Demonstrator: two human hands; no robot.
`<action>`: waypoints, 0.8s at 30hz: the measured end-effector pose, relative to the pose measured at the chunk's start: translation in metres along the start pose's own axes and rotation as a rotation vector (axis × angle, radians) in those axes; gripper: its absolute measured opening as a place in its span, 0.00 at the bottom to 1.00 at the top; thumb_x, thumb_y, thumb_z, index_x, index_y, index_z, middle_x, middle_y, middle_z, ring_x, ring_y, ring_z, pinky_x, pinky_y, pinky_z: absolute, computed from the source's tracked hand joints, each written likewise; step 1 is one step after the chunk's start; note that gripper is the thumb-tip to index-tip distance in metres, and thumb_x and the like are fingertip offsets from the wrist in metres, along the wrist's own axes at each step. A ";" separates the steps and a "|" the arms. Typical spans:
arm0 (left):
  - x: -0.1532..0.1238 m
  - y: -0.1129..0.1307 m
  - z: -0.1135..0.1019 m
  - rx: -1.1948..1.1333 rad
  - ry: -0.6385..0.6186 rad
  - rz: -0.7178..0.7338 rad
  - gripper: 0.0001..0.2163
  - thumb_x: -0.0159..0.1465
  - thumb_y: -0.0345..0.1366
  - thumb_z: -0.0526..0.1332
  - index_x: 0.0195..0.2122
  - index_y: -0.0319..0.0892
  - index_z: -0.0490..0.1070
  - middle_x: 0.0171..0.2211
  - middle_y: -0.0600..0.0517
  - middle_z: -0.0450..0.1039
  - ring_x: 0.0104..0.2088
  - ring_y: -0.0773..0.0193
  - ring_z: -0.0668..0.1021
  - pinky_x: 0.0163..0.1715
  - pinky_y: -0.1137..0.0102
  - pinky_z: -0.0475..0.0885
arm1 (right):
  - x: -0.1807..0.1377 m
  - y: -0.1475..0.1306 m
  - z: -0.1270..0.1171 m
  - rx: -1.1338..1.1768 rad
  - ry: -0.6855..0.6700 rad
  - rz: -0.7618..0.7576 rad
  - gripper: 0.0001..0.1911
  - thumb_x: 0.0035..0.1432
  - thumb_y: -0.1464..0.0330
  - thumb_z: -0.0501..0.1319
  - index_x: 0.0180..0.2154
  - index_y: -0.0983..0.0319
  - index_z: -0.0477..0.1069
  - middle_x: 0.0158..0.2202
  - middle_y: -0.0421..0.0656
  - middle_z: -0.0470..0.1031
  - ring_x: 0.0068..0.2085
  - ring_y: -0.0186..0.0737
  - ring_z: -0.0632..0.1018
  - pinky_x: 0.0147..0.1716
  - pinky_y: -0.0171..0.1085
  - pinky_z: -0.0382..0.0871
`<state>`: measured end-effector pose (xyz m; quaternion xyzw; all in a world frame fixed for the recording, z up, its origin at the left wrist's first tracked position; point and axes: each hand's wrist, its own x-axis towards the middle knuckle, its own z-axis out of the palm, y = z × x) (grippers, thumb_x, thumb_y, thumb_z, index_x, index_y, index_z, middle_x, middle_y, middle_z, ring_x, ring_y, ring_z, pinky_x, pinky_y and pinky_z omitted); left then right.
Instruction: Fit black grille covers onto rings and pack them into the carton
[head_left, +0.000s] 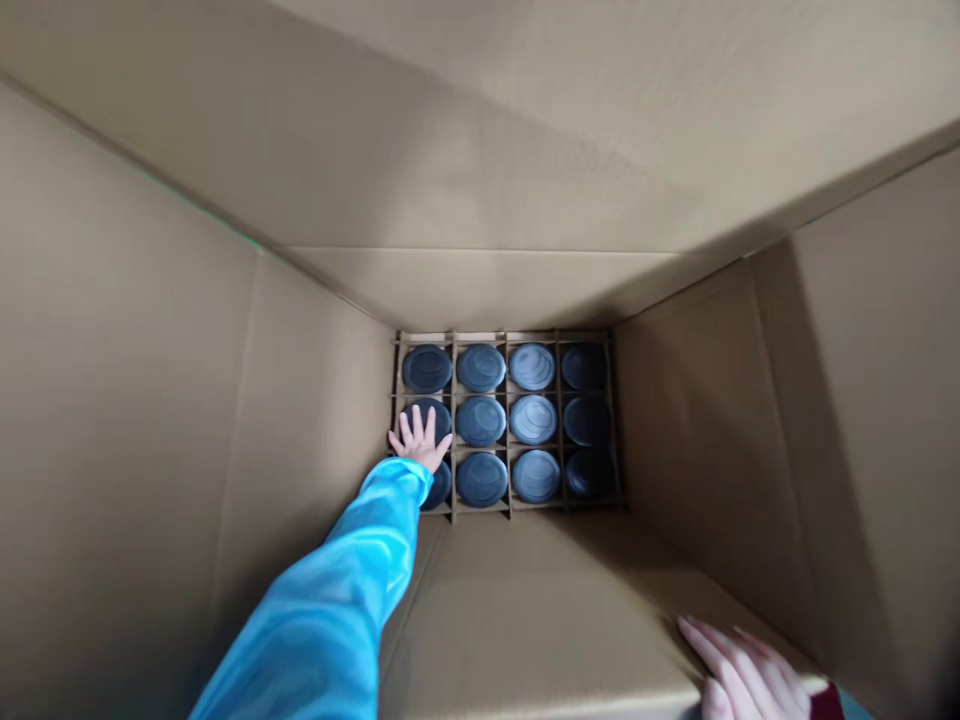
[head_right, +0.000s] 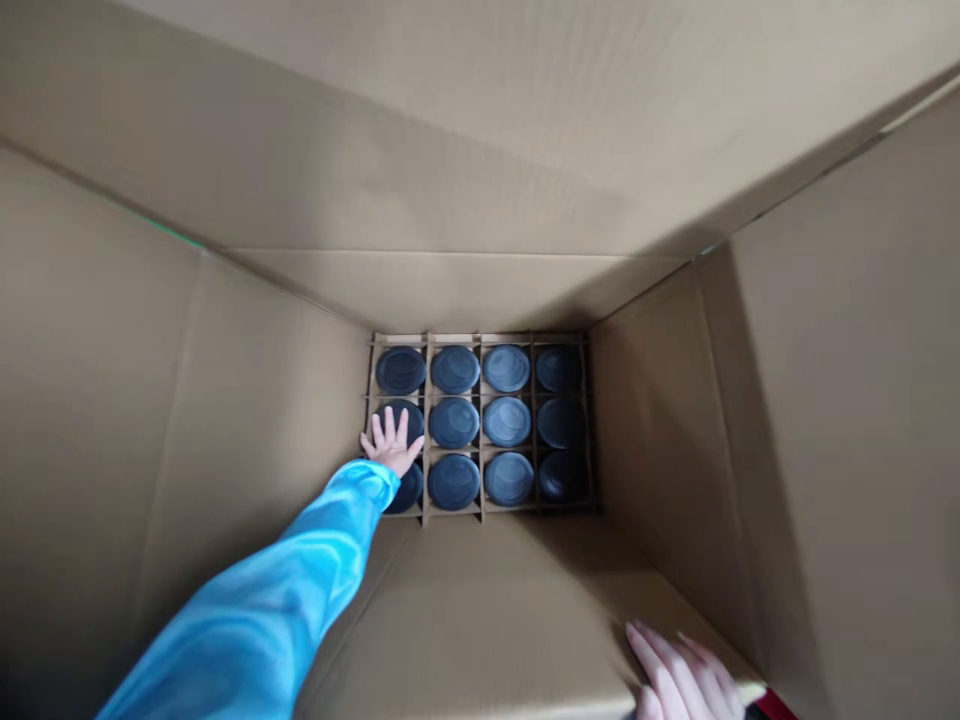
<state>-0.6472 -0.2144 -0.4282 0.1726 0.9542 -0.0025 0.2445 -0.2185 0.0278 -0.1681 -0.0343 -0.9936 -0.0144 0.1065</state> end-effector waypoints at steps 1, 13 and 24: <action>0.002 0.000 -0.001 -0.008 -0.006 0.002 0.35 0.69 0.52 0.52 0.73 0.44 0.44 0.75 0.44 0.34 0.73 0.39 0.40 0.67 0.36 0.43 | 0.001 -0.004 -0.001 0.015 -0.010 0.037 0.20 0.66 0.65 0.50 0.47 0.66 0.76 0.42 0.47 0.82 0.39 0.45 0.80 0.51 0.46 0.66; -0.037 0.060 -0.002 0.009 -0.043 0.649 0.33 0.69 0.47 0.54 0.73 0.43 0.48 0.74 0.45 0.43 0.73 0.49 0.46 0.71 0.47 0.35 | 0.006 -0.008 -0.001 0.029 -0.026 0.075 0.20 0.65 0.67 0.51 0.50 0.65 0.76 0.45 0.47 0.81 0.43 0.44 0.78 0.55 0.45 0.64; -0.049 0.106 -0.033 0.204 -0.101 0.538 0.33 0.69 0.48 0.54 0.70 0.34 0.54 0.72 0.35 0.46 0.72 0.40 0.51 0.67 0.36 0.41 | 0.037 -0.027 -0.003 0.123 0.184 0.297 0.16 0.66 0.70 0.49 0.43 0.65 0.75 0.38 0.46 0.79 0.39 0.42 0.74 0.51 0.45 0.65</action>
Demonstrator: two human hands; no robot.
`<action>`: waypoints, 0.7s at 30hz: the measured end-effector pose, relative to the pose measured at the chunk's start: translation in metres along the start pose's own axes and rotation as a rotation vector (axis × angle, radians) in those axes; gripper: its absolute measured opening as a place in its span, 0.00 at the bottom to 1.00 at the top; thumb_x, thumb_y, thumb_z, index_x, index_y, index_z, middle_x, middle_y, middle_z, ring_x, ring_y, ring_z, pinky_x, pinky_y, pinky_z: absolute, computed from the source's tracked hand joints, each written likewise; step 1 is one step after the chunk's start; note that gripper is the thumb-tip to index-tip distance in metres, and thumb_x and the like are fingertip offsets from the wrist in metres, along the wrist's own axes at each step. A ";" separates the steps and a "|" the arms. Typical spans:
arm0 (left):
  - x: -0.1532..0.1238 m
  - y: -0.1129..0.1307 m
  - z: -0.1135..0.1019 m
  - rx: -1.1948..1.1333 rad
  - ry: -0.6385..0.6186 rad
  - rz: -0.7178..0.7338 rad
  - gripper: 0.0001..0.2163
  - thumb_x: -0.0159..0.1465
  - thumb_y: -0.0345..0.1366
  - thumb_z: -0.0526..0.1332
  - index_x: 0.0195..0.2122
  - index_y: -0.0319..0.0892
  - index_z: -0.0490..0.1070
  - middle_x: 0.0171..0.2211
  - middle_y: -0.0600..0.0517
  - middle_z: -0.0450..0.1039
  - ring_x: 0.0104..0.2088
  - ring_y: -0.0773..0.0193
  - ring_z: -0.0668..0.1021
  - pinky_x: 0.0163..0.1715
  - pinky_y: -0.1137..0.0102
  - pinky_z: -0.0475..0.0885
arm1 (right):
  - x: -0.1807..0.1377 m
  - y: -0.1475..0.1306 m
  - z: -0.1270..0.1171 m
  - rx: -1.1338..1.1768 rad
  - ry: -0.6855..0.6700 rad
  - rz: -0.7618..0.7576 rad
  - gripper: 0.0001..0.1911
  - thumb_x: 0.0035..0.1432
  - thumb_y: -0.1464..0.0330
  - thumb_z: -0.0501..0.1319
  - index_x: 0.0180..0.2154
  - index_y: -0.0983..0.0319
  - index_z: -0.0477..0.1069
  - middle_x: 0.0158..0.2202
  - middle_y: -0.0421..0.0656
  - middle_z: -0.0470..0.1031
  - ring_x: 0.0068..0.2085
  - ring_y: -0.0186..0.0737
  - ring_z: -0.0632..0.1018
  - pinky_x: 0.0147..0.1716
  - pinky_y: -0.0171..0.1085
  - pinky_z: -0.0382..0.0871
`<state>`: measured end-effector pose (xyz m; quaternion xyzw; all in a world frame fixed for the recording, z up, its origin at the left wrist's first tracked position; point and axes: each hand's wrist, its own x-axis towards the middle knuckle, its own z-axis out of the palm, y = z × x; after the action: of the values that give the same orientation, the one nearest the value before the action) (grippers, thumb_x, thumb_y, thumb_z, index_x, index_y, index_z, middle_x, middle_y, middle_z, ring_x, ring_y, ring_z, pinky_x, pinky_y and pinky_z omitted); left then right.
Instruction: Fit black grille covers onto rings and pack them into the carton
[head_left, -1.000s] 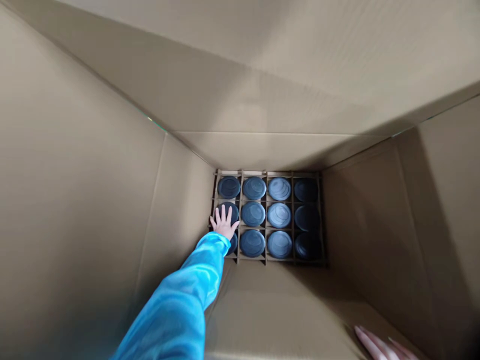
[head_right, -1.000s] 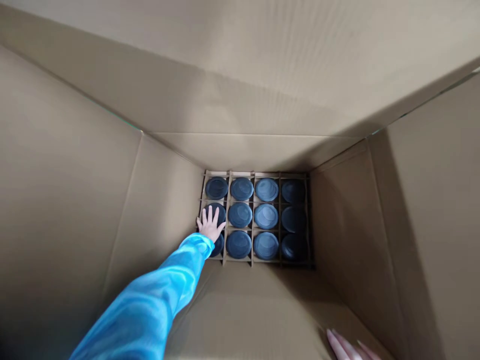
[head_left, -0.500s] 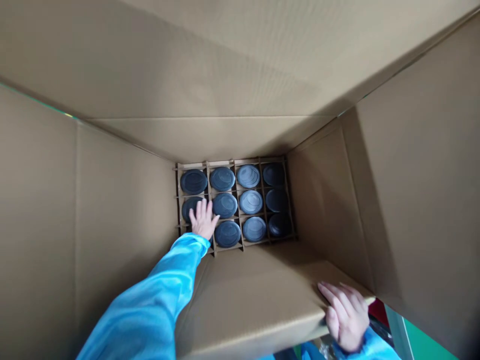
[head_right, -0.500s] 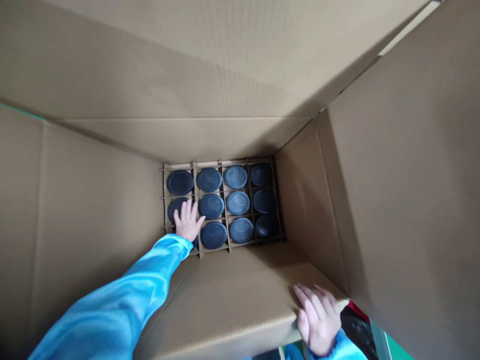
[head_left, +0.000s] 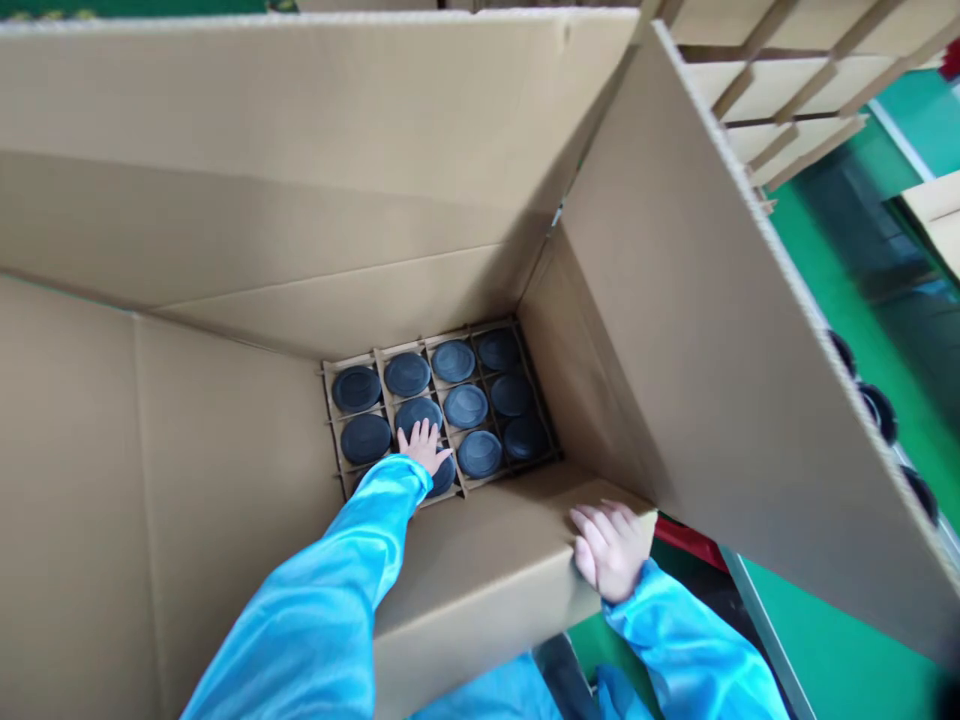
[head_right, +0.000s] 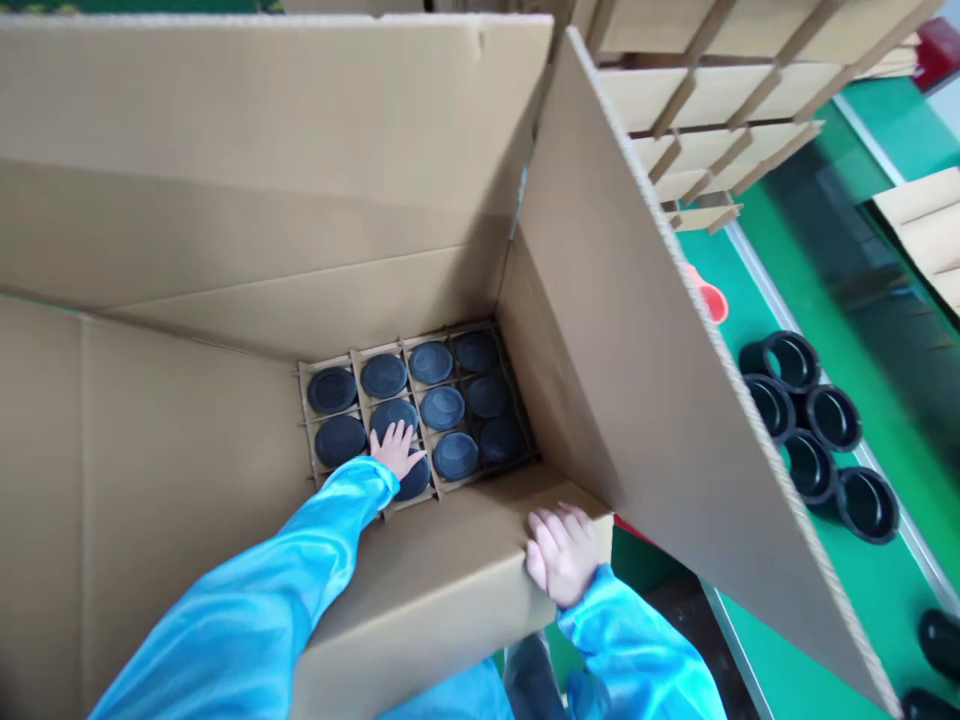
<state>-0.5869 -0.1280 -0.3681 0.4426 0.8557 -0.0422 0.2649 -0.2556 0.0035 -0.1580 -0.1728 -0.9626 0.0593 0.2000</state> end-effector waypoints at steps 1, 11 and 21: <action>-0.001 0.008 -0.006 0.008 0.007 0.015 0.32 0.70 0.48 0.53 0.71 0.35 0.53 0.72 0.36 0.45 0.72 0.41 0.51 0.66 0.35 0.41 | 0.001 -0.001 0.000 0.009 0.018 0.003 0.15 0.66 0.70 0.50 0.42 0.65 0.75 0.37 0.46 0.79 0.38 0.41 0.74 0.50 0.45 0.65; 0.067 0.126 -0.005 0.063 0.027 0.311 0.32 0.70 0.50 0.51 0.72 0.44 0.48 0.73 0.50 0.46 0.73 0.51 0.49 0.71 0.46 0.36 | -0.004 -0.007 0.005 0.056 0.099 0.064 0.12 0.63 0.69 0.53 0.40 0.64 0.74 0.34 0.45 0.78 0.35 0.41 0.72 0.48 0.45 0.67; 0.082 0.135 0.004 0.111 0.001 0.252 0.35 0.70 0.51 0.49 0.73 0.38 0.44 0.74 0.47 0.40 0.73 0.47 0.42 0.70 0.46 0.31 | -0.001 -0.007 0.013 0.079 0.205 0.057 0.17 0.66 0.69 0.49 0.37 0.65 0.76 0.33 0.46 0.78 0.35 0.41 0.72 0.48 0.44 0.66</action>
<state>-0.5183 0.0128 -0.3903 0.5605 0.7898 -0.0556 0.2428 -0.2620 -0.0043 -0.1686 -0.1971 -0.9288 0.0847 0.3022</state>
